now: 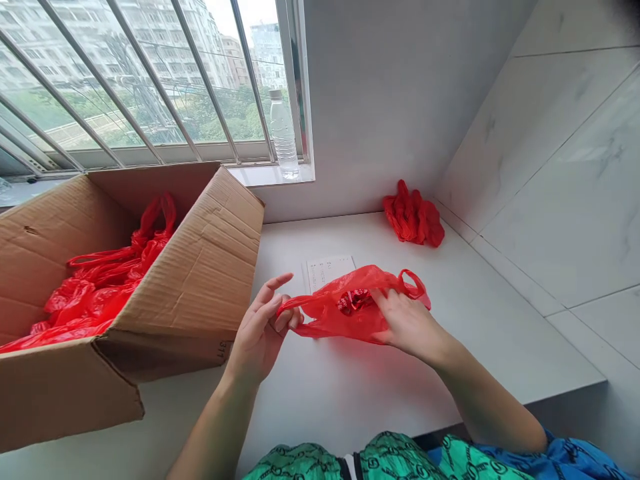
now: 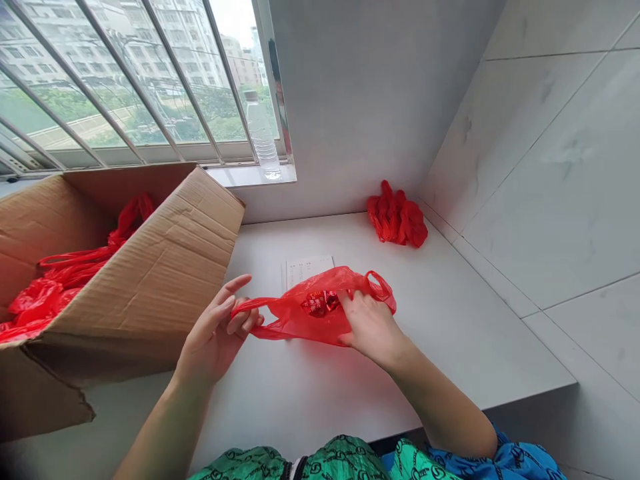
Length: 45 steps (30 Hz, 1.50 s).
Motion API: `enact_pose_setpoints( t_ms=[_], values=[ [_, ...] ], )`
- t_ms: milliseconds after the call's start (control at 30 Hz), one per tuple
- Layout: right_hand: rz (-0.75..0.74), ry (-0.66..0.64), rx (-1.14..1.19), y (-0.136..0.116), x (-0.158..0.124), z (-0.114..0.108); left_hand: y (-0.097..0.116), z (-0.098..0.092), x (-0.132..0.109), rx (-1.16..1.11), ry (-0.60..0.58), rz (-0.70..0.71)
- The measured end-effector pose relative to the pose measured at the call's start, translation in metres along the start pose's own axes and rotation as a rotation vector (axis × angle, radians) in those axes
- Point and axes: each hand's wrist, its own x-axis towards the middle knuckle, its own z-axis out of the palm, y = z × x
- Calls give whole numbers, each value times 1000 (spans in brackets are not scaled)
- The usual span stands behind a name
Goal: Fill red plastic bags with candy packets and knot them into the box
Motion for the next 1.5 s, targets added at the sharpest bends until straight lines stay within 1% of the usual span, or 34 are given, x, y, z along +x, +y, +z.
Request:
enact_pose_setpoints(
  t_ms=[67,133,233,300,333,400,433,467,500,567,633,700,767,800,867,933,967,1033,1100,1200,1267,1300,1400,1433,1500],
  values=[
    [-6,-17,22,-1,-3,-5,-1,-3,-1,30,22,38],
    [-27,-8,63,-4,-4,-12,-1,-5,-3,124,4,94],
    [-35,13,74,-6,2,-24,4,-1,-9,415,-63,213],
    [-24,45,69,-4,10,-29,9,8,-13,684,-54,330],
    [-31,65,80,-3,15,-29,11,14,-14,822,-18,404],
    [-72,88,130,1,26,-22,11,29,-15,1068,67,556],
    [-87,85,160,3,32,-16,9,37,-14,1169,82,625],
    [-88,70,189,6,37,-8,4,44,-11,1255,69,685],
    [-77,50,216,8,41,1,-3,50,-7,1330,32,729],
    [-36,13,248,13,48,20,-23,56,5,1444,-75,770],
    [-6,-5,262,18,51,36,-47,54,22,1528,-139,740],
    [16,-6,261,23,51,45,-70,45,39,1592,-128,666],
    [41,-7,264,26,49,49,-85,32,53,1628,-93,592],
    [50,-8,270,28,48,48,-89,25,57,1633,-73,553],
    [59,-19,284,28,46,44,-91,13,63,1614,-20,453],
    [35,-52,330,26,44,36,-86,4,65,1572,50,353],
    [16,-74,378,25,44,31,-84,1,66,1548,74,328],
    [-9,-113,511,21,42,21,-79,-3,66,1514,88,359],
    [-8,-138,686,17,42,11,-78,-5,66,1509,58,448],
    [-25,-160,1054,11,44,3,-78,-5,63,1515,7,524],
    [-4,-154,1303,6,46,5,-78,-2,58,1466,6,531],
    [37,-141,1392,3,47,8,-77,0,55,1425,15,534],
    [183,-117,1549,-5,50,20,-73,7,47,1333,27,547],
    [208,-120,1590,-8,50,24,-71,8,45,1323,18,555],
    [207,-132,1657,-13,50,27,-69,10,43,1309,2,565]
  ],
)
